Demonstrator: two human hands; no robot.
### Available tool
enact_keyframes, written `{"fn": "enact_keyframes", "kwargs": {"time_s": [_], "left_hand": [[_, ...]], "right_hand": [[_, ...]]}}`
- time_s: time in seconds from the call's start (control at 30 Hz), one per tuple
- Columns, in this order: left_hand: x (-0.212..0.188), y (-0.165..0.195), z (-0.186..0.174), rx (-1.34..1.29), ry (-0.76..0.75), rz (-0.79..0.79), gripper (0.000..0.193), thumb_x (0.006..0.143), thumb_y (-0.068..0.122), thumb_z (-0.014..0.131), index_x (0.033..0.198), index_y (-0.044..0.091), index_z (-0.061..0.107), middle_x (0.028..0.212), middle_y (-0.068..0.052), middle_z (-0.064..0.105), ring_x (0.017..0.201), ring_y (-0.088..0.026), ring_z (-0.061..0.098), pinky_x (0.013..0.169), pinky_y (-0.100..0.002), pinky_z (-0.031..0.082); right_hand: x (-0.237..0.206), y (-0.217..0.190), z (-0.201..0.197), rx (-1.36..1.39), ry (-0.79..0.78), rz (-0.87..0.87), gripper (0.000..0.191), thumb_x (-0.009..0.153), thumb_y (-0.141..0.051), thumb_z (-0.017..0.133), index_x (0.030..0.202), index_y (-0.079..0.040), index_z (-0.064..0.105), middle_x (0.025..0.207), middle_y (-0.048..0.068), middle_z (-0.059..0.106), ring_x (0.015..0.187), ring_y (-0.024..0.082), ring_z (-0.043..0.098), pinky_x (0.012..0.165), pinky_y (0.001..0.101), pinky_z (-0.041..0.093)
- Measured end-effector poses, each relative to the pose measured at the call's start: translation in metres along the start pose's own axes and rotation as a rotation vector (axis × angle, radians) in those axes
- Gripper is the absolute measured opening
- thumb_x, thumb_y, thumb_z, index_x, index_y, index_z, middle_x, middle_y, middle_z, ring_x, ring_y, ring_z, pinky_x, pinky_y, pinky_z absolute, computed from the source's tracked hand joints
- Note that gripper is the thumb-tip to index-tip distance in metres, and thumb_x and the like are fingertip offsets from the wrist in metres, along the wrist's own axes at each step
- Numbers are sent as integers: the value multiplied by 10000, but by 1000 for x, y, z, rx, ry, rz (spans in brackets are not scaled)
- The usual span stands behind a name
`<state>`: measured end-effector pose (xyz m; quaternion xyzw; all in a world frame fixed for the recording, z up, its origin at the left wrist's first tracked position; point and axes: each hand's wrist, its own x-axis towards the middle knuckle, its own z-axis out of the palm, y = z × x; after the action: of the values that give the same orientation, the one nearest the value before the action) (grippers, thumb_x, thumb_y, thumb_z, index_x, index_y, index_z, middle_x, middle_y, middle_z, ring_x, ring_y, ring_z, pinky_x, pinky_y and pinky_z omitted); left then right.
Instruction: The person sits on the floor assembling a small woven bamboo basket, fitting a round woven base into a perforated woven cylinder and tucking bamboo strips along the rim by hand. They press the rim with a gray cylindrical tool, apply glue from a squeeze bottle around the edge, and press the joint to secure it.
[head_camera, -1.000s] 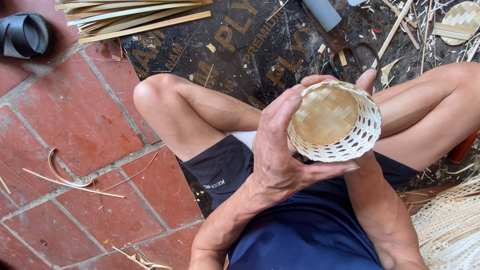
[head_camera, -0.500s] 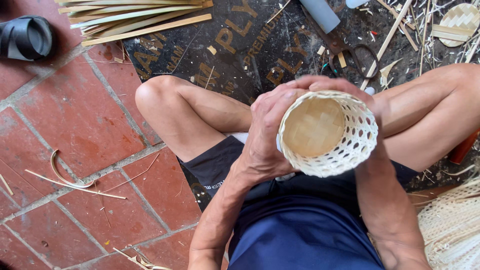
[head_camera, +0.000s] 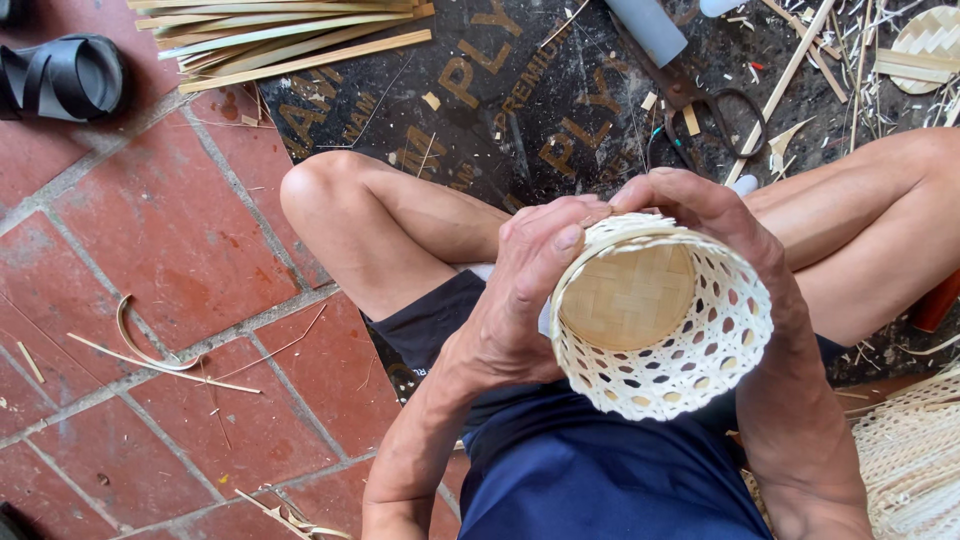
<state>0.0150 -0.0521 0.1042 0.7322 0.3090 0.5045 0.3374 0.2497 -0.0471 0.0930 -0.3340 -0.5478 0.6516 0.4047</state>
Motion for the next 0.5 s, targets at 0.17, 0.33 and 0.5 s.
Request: {"fn": "enact_keyframes", "kwargs": {"time_s": [0.17,0.33,0.5], "left_hand": [[-1,4,7,-78,18,-32,1064,889,64,910,1652,162,175,1449,-138,495,1253,-299,580,1063,-448,472],[0,5,5,-130,-6,-58,1036,832,98,935,1565,100,202,1402,-181,463,1257,-342,575,1077,-499,461],[-7,7,0,67,-31,-147,1103,722,154,958,1540,37,227,1456,-250,444,1347,-459,521,1178,-565,446]], "right_hand": [[8,-17,4,-121,-48,-11,591,1011,-151,648,1541,-62,404,1379,150,574,1255,231,607,1113,338,518],[13,-42,21,-95,75,163,510,991,-122,557,1487,-40,469,1349,191,600,1222,253,622,1094,361,516],[22,-39,28,112,-13,-92,564,1093,-153,596,1597,-151,343,1507,165,527,1375,255,568,1220,390,473]]}}
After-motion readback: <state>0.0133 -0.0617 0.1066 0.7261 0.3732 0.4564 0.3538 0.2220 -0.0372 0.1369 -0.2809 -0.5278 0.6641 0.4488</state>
